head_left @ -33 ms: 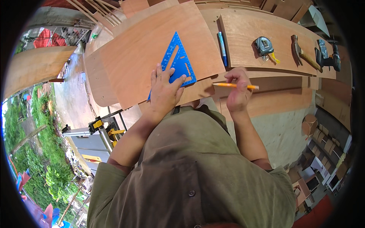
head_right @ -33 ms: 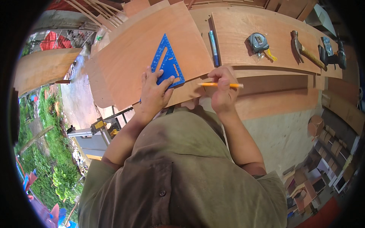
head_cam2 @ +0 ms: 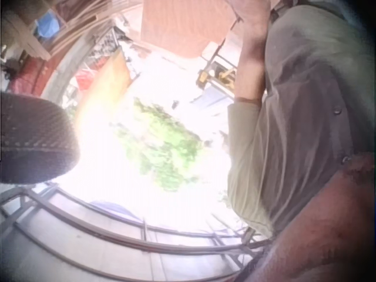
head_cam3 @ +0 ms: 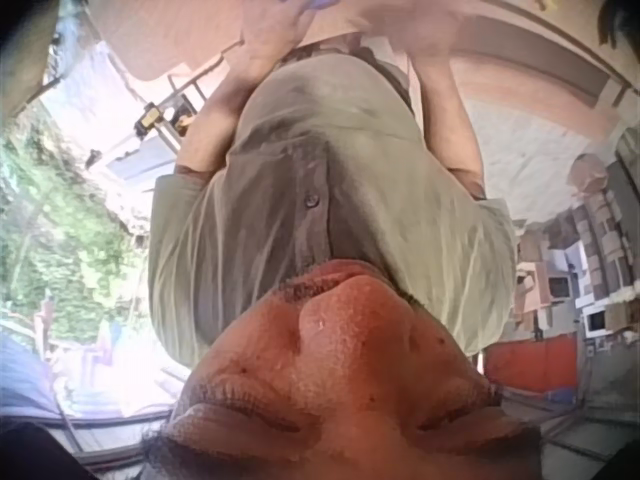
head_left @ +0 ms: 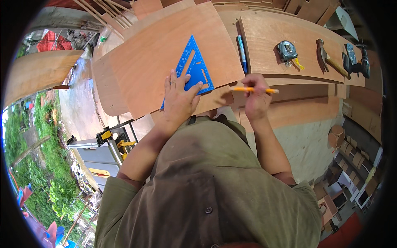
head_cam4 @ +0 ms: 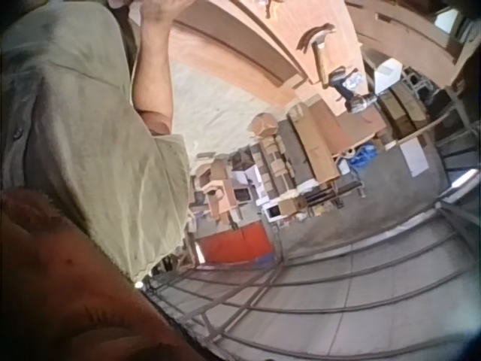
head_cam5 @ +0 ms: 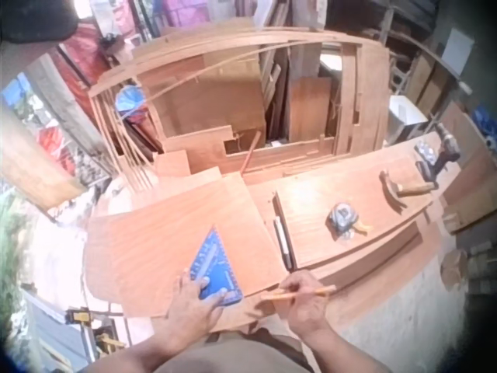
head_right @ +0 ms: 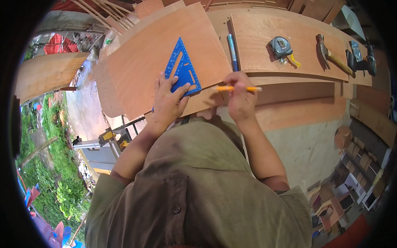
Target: The person measures and marks a piece of wood using a tape measure and pencil, then uses a speed square to draw lines. They hammer a nail into the wood and later use a power drill to create holes in the wood while sitting on the floor.
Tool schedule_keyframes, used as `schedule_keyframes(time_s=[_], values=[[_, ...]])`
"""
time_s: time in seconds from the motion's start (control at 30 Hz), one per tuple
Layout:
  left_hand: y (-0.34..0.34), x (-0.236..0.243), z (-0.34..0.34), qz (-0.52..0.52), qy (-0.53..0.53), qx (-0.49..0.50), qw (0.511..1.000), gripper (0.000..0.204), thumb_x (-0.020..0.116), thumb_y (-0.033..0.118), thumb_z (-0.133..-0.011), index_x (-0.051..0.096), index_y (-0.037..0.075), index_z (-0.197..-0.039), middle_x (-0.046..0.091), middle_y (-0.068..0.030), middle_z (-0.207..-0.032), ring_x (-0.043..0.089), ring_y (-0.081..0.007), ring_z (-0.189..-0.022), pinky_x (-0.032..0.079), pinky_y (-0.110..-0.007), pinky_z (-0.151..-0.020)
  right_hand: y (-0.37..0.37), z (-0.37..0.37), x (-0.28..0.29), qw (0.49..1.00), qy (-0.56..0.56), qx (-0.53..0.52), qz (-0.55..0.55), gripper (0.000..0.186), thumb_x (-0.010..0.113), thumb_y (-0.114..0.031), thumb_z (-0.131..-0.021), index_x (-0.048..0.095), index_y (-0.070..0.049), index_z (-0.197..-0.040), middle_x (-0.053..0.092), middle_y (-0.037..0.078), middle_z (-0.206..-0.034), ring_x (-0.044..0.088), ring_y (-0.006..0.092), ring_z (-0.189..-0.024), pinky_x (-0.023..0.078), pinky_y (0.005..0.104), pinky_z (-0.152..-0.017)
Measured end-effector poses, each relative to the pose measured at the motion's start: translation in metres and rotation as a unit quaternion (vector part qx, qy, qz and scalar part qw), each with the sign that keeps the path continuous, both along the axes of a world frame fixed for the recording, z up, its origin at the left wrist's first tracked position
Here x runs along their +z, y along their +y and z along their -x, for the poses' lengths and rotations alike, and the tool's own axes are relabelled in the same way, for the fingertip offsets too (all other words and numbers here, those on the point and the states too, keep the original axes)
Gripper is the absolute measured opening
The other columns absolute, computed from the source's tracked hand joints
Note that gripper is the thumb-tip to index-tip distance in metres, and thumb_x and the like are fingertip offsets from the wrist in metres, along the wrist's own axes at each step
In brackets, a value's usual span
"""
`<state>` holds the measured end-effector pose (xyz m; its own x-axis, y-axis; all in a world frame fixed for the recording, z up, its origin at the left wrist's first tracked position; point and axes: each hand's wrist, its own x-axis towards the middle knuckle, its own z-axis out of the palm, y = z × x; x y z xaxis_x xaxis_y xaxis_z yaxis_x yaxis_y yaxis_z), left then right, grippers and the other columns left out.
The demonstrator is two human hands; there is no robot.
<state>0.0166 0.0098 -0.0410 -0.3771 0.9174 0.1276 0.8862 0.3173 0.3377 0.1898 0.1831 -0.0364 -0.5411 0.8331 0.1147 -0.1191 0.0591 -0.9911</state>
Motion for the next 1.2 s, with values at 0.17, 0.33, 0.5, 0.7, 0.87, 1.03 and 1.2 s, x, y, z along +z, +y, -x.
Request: schedule_keyframes(time_s=[0.17,0.33,0.5,0.7,0.87,1.03,1.2], values=[[-0.002,-0.001,0.001,-0.001,0.002,0.000,1.000,0.039,0.080,0.024,-0.080,0.074,0.024,-0.119,0.057,-0.0169,-0.131,0.042,-0.0552,-0.134,0.032,-0.066,-0.111,-0.018,0.022,0.005,0.988,-0.119,0.098,-0.008,0.013,0.070,-0.010,-0.093,0.071,0.001,-0.101,0.071,0.010,-0.089,0.065,0.0155,-0.078,0.051,0.0270,-0.072],[0.001,-0.009,0.007,-0.017,0.011,-0.008,1.000,0.039,0.079,0.025,-0.080,0.073,0.024,-0.119,0.056,-0.0168,-0.132,0.042,-0.0552,-0.135,0.031,-0.067,-0.111,-0.015,0.030,0.001,0.972,-0.151,0.095,-0.155,0.019,0.066,-0.007,-0.088,0.073,0.001,-0.104,0.074,0.015,-0.091,0.072,0.0297,-0.083,0.055,0.0376,-0.076],[-0.001,-0.010,0.006,-0.007,0.014,-0.005,1.000,0.039,0.078,0.025,-0.081,0.073,0.024,-0.120,0.056,-0.0168,-0.132,0.041,-0.0551,-0.135,0.031,-0.067,-0.110,-0.020,0.036,-0.003,0.977,-0.152,0.082,-0.121,0.019,0.065,-0.007,-0.088,0.073,0.000,-0.103,0.075,0.015,-0.091,0.072,0.0300,-0.084,0.055,0.0385,-0.077],[-0.002,-0.010,0.007,-0.016,0.020,-0.005,1.000,0.040,0.078,0.026,-0.081,0.072,0.025,-0.121,0.056,-0.0167,-0.133,0.041,-0.0547,-0.135,0.032,-0.067,-0.110,-0.023,0.035,-0.005,0.973,-0.154,0.082,-0.151,0.019,0.065,-0.009,-0.087,0.074,-0.001,-0.101,0.075,0.015,-0.089,0.072,0.0310,-0.082,0.055,0.0389,-0.076],[-0.003,-0.010,0.007,-0.012,0.017,-0.006,1.000,0.040,0.079,0.026,-0.081,0.072,0.024,-0.120,0.057,-0.0164,-0.132,0.042,-0.0544,-0.135,0.032,-0.066,-0.110,-0.026,0.001,0.012,0.936,-0.280,0.147,-0.154,0.014,0.063,-0.007,-0.083,0.072,-0.001,-0.091,0.072,0.015,-0.081,0.070,0.0306,-0.077,0.054,0.0375,-0.072],[-0.005,-0.011,0.007,-0.061,0.022,-0.008,0.998,0.029,0.078,0.024,-0.081,0.074,0.019,-0.110,0.060,-0.0146,-0.126,0.046,-0.0515,-0.133,0.033,-0.066,-0.110,-0.038,-0.031,0.028,0.967,-0.206,0.139,-0.047,0.011,0.060,-0.003,-0.084,0.068,0.001,-0.091,0.068,0.010,-0.077,0.067,0.0213,-0.072,0.052,0.0319,-0.070],[-0.009,-0.003,0.007,-0.065,0.040,-0.043,0.996,0.022,0.082,0.017,-0.077,0.071,0.009,-0.094,0.066,-0.0124,-0.113,0.058,-0.0410,-0.124,0.041,-0.063,-0.102,-0.040,-0.036,0.025,0.987,-0.119,0.104,-0.020,0.011,0.058,0.000,-0.089,0.065,0.003,-0.097,0.065,0.008,-0.089,0.061,0.0122,-0.079,0.050,0.0276,-0.071]])
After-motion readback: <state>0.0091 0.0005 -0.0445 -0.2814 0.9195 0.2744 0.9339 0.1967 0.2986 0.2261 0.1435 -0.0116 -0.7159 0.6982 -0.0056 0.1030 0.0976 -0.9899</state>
